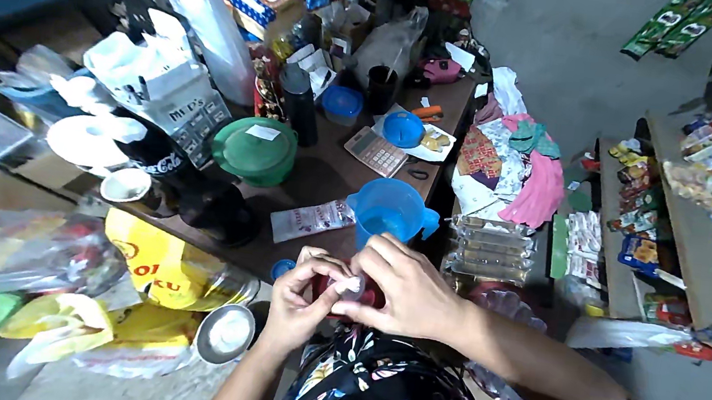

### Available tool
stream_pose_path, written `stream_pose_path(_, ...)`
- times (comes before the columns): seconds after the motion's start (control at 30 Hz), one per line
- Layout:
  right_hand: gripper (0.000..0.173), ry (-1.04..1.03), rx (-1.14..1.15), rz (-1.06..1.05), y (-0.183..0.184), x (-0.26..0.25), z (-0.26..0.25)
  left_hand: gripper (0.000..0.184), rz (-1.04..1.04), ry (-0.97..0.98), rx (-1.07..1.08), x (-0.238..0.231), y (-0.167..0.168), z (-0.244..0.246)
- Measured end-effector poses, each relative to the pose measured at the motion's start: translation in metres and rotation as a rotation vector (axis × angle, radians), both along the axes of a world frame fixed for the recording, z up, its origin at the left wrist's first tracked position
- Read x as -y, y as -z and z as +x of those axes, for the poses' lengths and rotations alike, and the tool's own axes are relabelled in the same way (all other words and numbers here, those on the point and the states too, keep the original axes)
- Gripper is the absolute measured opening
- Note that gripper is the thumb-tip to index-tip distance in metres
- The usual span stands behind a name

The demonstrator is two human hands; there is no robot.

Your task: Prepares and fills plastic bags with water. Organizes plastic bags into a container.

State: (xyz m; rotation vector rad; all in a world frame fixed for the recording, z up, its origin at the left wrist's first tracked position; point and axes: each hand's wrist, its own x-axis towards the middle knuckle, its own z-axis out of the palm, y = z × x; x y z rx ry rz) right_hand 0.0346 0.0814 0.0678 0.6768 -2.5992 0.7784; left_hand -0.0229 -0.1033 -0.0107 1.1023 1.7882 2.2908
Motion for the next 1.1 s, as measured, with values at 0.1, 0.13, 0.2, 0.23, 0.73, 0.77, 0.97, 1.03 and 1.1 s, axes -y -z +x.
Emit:
stream_pose_path(0.1,0.038,0.048,0.023,0.097,0.003,0.0,0.005,0.009,-0.027,0.008,-0.04,-0.001,-0.001,0.0)
stream_pose_path(0.13,0.037,0.029,0.028,0.084,0.002,0.0,0.007,0.008,-0.034,0.01,-0.049,-0.003,-0.001,0.0)
stream_pose_path(0.2,0.034,-0.002,0.009,0.017,0.002,0.0,0.01,0.008,-0.031,0.03,-0.056,-0.006,-0.003,0.001)
stream_pose_path(0.23,0.033,-0.008,-0.01,-0.023,0.003,0.0,0.011,0.008,-0.028,0.045,-0.07,-0.006,-0.004,0.0)
stream_pose_path(0.73,0.039,0.138,-0.103,-0.437,0.009,-0.016,0.029,0.008,-0.167,0.035,-0.302,-0.035,-0.039,-0.003)
stream_pose_path(0.77,0.042,0.164,-0.029,-0.534,0.01,-0.02,0.034,0.009,-0.167,0.04,-0.323,-0.039,-0.045,-0.002)
stream_pose_path(0.97,0.051,0.435,1.105,-1.456,0.041,-0.034,0.086,0.007,-0.153,0.197,-0.429,-0.073,-0.089,0.016)
stream_pose_path(1.03,0.053,0.212,1.173,-1.767,0.054,-0.035,0.102,0.008,-0.153,0.332,-0.476,-0.089,-0.103,0.035)
stream_pose_path(1.1,0.051,-0.006,1.078,-2.009,0.05,-0.039,0.11,0.009,-0.149,0.494,-0.509,-0.106,-0.111,0.057)
